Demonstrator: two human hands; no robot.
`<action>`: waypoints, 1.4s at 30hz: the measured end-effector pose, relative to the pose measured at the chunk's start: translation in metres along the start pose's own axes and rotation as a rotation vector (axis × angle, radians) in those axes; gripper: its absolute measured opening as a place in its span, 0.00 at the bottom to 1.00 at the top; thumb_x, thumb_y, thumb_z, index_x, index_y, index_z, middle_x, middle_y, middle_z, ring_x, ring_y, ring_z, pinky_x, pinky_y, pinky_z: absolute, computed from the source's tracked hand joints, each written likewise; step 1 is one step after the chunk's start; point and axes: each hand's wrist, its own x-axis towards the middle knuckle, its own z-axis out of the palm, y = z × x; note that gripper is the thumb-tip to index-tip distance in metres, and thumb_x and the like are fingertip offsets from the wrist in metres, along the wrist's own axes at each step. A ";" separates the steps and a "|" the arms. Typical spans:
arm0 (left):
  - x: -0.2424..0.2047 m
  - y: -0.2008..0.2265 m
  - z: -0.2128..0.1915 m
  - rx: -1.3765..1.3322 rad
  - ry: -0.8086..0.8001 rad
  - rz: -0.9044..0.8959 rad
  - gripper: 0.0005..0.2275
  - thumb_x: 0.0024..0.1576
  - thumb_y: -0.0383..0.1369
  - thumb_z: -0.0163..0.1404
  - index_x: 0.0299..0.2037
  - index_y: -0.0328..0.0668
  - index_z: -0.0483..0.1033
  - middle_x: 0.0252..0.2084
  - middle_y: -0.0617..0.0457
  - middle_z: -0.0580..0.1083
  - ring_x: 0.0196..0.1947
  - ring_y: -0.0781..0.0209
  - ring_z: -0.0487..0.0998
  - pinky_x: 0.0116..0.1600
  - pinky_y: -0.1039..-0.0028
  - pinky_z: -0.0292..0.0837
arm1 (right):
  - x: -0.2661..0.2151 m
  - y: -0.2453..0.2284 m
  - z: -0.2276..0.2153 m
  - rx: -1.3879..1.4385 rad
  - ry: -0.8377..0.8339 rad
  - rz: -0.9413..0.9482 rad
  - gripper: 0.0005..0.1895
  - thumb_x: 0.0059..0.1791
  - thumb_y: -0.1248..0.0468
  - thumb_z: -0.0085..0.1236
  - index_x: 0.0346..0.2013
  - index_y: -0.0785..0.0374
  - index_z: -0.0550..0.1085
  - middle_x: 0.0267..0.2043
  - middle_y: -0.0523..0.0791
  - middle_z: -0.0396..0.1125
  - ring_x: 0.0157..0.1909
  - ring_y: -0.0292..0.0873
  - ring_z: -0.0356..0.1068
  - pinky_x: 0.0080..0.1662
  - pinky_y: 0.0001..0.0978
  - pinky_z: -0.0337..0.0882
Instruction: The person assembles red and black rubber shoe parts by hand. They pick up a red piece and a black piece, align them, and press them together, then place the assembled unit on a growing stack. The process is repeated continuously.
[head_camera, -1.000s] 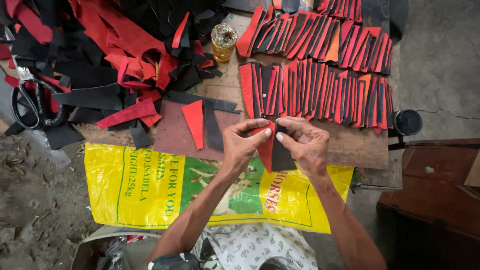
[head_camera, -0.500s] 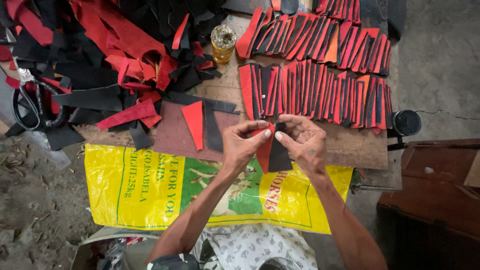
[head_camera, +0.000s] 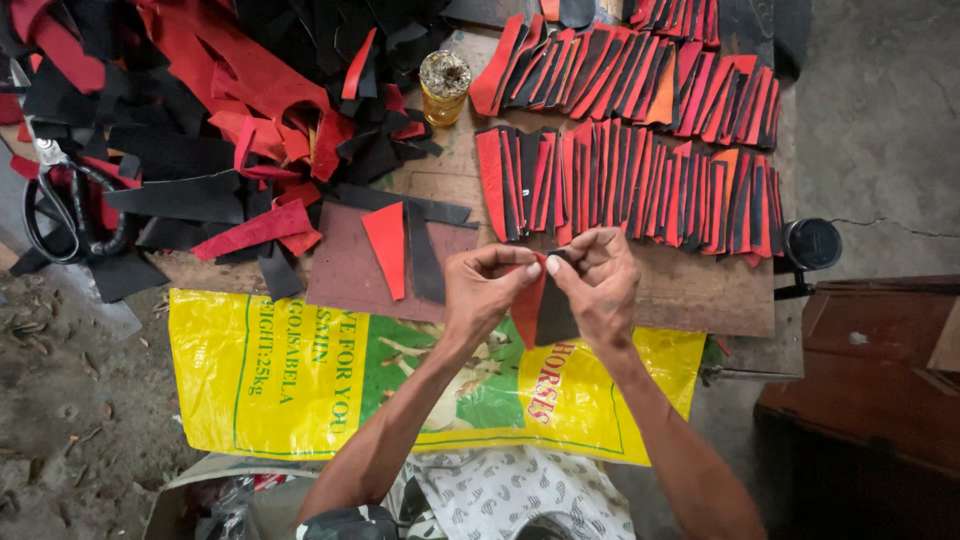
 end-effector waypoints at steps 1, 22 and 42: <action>0.002 0.001 -0.001 -0.031 -0.016 0.017 0.07 0.53 0.22 0.62 0.40 0.27 0.82 0.36 0.50 0.82 0.35 0.70 0.81 0.43 0.80 0.79 | 0.001 0.000 0.002 -0.022 0.003 -0.011 0.20 0.48 0.81 0.62 0.49 0.67 0.65 0.41 0.46 0.69 0.43 0.34 0.72 0.47 0.24 0.74; 0.004 0.001 -0.001 -0.088 -0.065 0.041 0.12 0.55 0.20 0.59 0.48 0.32 0.74 0.43 0.53 0.78 0.43 0.69 0.79 0.50 0.79 0.77 | 0.009 -0.010 0.000 0.058 -0.099 0.095 0.21 0.47 0.78 0.61 0.51 0.66 0.64 0.39 0.40 0.69 0.41 0.31 0.70 0.47 0.21 0.71; 0.002 0.009 0.006 0.040 -0.018 0.115 0.10 0.56 0.20 0.58 0.45 0.35 0.72 0.38 0.58 0.74 0.39 0.73 0.75 0.46 0.82 0.74 | 0.006 -0.012 -0.005 -0.019 -0.173 0.108 0.23 0.47 0.78 0.63 0.55 0.71 0.68 0.43 0.43 0.71 0.43 0.32 0.71 0.47 0.23 0.73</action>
